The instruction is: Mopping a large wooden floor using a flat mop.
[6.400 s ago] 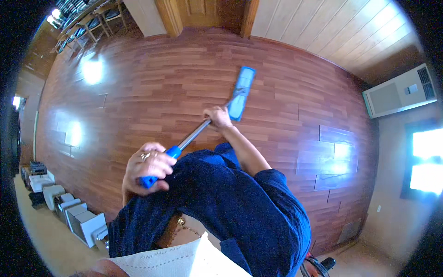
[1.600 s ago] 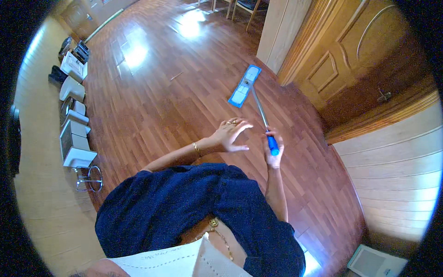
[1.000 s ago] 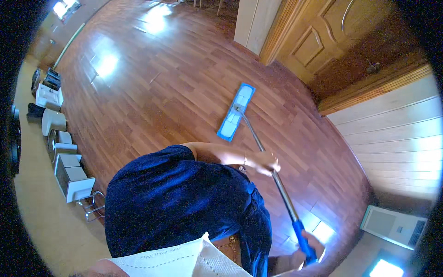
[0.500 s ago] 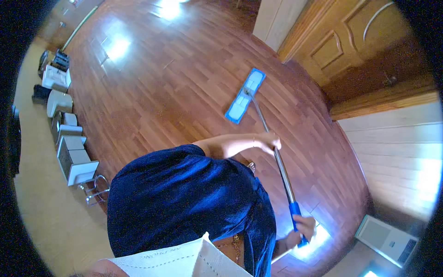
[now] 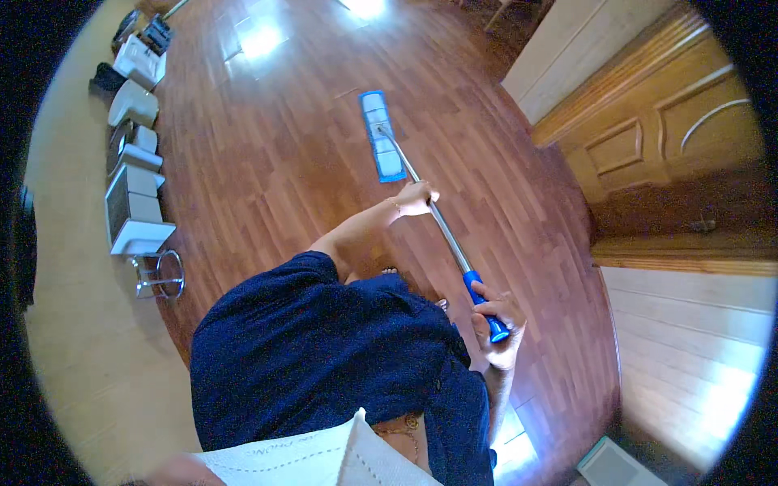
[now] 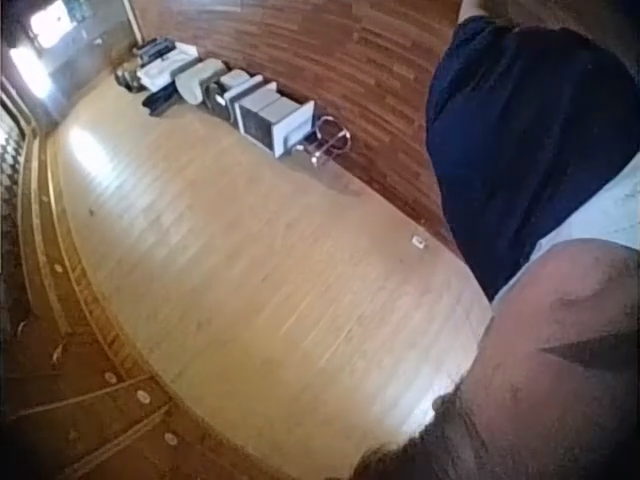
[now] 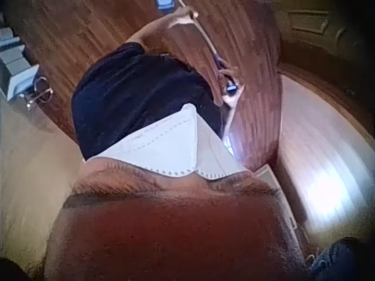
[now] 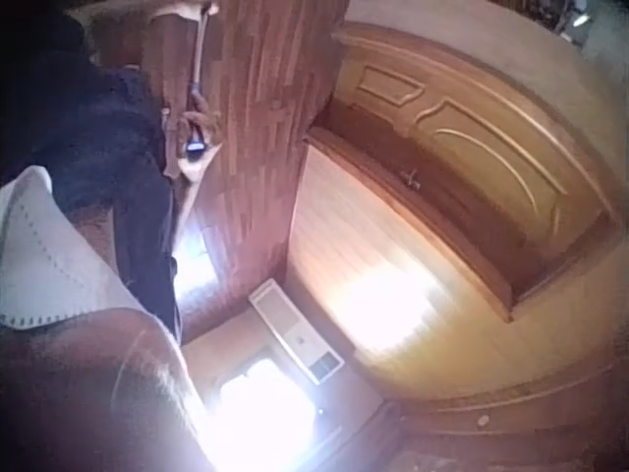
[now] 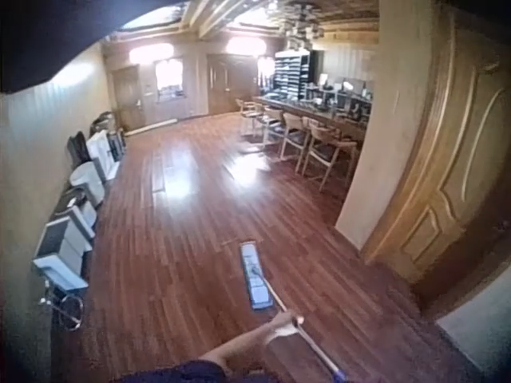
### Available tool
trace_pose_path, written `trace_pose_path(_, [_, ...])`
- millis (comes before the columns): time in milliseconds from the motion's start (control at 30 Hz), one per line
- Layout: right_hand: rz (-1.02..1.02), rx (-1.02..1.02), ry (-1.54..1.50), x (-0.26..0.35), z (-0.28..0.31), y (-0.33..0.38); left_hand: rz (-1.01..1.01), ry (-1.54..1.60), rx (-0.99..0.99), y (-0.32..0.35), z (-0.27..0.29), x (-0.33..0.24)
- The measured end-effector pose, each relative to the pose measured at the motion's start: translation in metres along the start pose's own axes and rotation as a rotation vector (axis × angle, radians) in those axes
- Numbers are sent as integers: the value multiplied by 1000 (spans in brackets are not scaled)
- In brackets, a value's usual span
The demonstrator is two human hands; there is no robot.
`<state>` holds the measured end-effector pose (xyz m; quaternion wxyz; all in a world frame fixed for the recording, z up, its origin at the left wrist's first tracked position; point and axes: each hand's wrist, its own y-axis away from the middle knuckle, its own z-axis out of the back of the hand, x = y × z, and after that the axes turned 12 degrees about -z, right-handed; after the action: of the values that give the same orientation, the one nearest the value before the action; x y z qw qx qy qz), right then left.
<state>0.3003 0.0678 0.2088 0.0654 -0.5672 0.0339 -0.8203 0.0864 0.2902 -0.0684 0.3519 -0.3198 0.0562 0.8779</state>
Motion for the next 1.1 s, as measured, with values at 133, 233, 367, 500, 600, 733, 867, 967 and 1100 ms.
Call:
trace_pose_path(133, [31,140,-59,9,9,-7,77,48,-251,57,-1,2])
trace_pose_path(233, [33,184,-112,18,12,-16,245,17,-331,91,25,-34])
trace_pose_path(367, [-31,238,-161,38,2,-13,303,-26,-386,148,14,-39])
trace_pose_path(500, [-38,278,-142,56,-5,-6,219,-145,-348,190,40,-57])
trace_pose_path(600, [-15,359,-107,71,-8,-5,239,-104,-330,204,49,-75])
trace_pose_path(733, [6,296,-62,86,10,28,138,-47,-376,184,53,-110])
trace_pose_path(867, [123,118,-22,98,15,71,34,73,-260,162,45,-126])
trace_pose_path(967, [229,136,22,98,19,105,-268,177,-202,141,25,-121])
trace_pose_path(1100, [488,205,151,98,27,134,-528,158,-75,96,-9,-142])
